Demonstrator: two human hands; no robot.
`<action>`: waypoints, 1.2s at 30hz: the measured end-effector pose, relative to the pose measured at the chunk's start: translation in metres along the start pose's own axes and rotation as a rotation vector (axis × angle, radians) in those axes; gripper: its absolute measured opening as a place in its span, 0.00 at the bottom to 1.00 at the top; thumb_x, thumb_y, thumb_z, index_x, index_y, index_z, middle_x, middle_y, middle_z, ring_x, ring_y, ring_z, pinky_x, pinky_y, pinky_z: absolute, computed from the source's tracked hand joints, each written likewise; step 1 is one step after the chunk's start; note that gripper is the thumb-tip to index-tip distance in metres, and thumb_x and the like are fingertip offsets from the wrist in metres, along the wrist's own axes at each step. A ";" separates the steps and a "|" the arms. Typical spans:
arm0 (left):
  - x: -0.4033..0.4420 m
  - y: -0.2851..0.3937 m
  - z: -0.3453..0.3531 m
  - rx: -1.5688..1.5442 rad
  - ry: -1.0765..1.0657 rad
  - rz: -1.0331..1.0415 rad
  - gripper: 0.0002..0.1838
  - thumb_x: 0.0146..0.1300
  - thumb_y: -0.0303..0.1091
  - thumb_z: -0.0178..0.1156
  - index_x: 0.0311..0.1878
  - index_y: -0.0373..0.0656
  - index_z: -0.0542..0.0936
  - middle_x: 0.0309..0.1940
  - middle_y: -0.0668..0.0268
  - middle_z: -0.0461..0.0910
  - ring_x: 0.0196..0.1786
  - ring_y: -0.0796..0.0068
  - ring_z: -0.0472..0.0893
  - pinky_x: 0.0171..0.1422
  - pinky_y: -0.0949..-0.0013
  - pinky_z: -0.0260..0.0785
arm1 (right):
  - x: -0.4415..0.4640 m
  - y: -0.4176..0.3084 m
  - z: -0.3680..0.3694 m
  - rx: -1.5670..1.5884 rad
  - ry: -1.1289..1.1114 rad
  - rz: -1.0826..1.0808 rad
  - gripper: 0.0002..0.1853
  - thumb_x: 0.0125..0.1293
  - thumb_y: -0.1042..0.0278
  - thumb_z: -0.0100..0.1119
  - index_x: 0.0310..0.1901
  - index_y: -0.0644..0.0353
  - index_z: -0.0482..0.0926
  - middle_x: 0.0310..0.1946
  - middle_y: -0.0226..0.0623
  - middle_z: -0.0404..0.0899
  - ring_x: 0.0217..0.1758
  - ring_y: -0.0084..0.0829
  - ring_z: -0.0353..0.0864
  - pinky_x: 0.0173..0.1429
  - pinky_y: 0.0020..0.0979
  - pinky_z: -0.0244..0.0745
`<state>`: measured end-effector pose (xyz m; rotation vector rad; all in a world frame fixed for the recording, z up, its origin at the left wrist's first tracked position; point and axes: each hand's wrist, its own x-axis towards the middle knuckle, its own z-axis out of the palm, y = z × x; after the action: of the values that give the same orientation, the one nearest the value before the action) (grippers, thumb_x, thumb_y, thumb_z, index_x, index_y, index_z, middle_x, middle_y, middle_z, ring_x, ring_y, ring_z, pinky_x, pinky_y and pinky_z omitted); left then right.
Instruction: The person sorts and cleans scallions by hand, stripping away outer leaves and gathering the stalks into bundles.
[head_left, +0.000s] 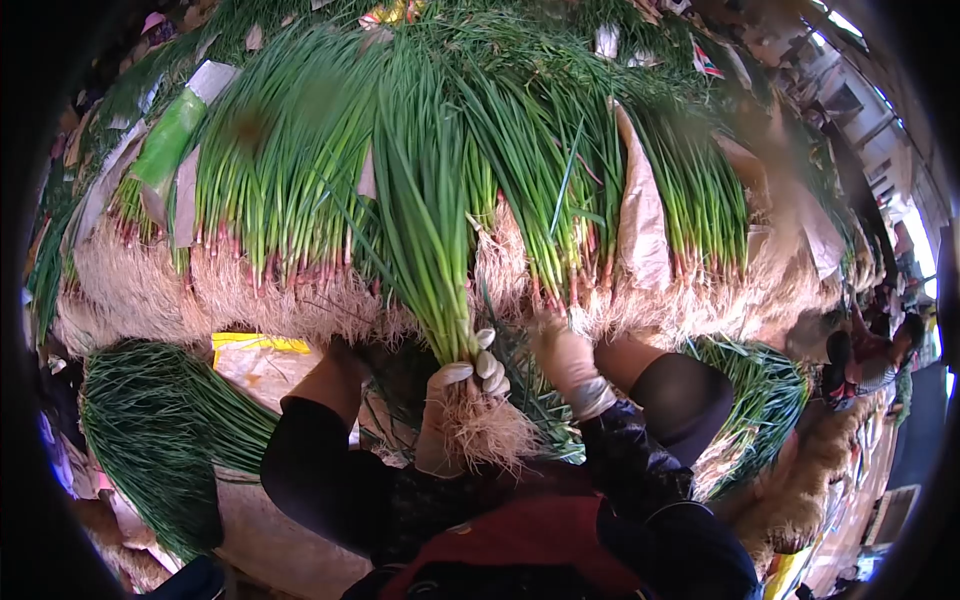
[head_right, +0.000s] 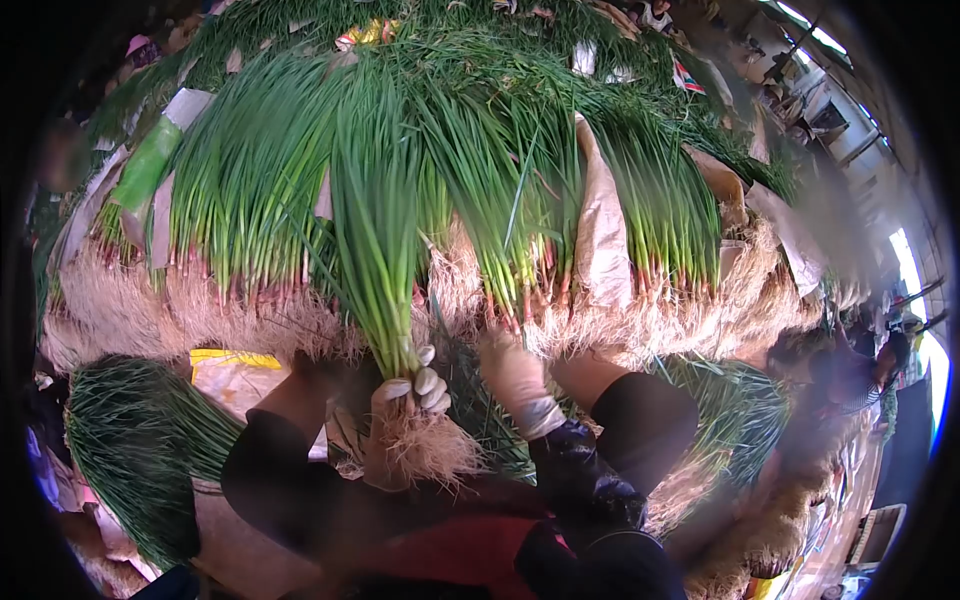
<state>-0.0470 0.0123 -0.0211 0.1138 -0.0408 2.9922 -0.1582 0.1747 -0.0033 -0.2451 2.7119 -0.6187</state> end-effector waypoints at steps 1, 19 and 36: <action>0.003 -0.003 -0.004 -0.001 0.009 -0.042 0.21 0.61 0.30 0.57 0.58 0.40 0.71 0.31 0.68 0.73 0.34 0.74 0.70 0.44 0.68 0.63 | 0.019 -0.004 -0.012 -0.086 0.067 0.047 0.22 0.77 0.50 0.46 0.45 0.61 0.83 0.36 0.49 0.87 0.41 0.43 0.88 0.45 0.44 0.82; 0.011 -0.014 -0.009 0.577 0.585 0.009 0.13 0.63 0.26 0.62 0.49 0.33 0.80 0.34 0.56 0.86 0.39 0.64 0.86 0.47 0.63 0.79 | 0.005 -0.014 -0.012 0.806 -0.475 -0.075 0.23 0.74 0.56 0.60 0.63 0.63 0.75 0.39 0.40 0.86 0.40 0.26 0.86 0.43 0.26 0.82; -0.001 -0.018 0.006 0.055 0.255 -0.005 0.07 0.63 0.30 0.58 0.43 0.42 0.75 0.28 0.69 0.74 0.29 0.76 0.74 0.38 0.69 0.69 | 0.049 -0.006 0.059 1.604 -0.386 0.240 0.10 0.78 0.66 0.52 0.48 0.61 0.81 0.25 0.30 0.77 0.29 0.21 0.75 0.31 0.25 0.72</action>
<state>-0.0426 0.0302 -0.0151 -0.2609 0.0691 2.9772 -0.1810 0.1344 -0.0650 0.3344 1.2011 -2.0432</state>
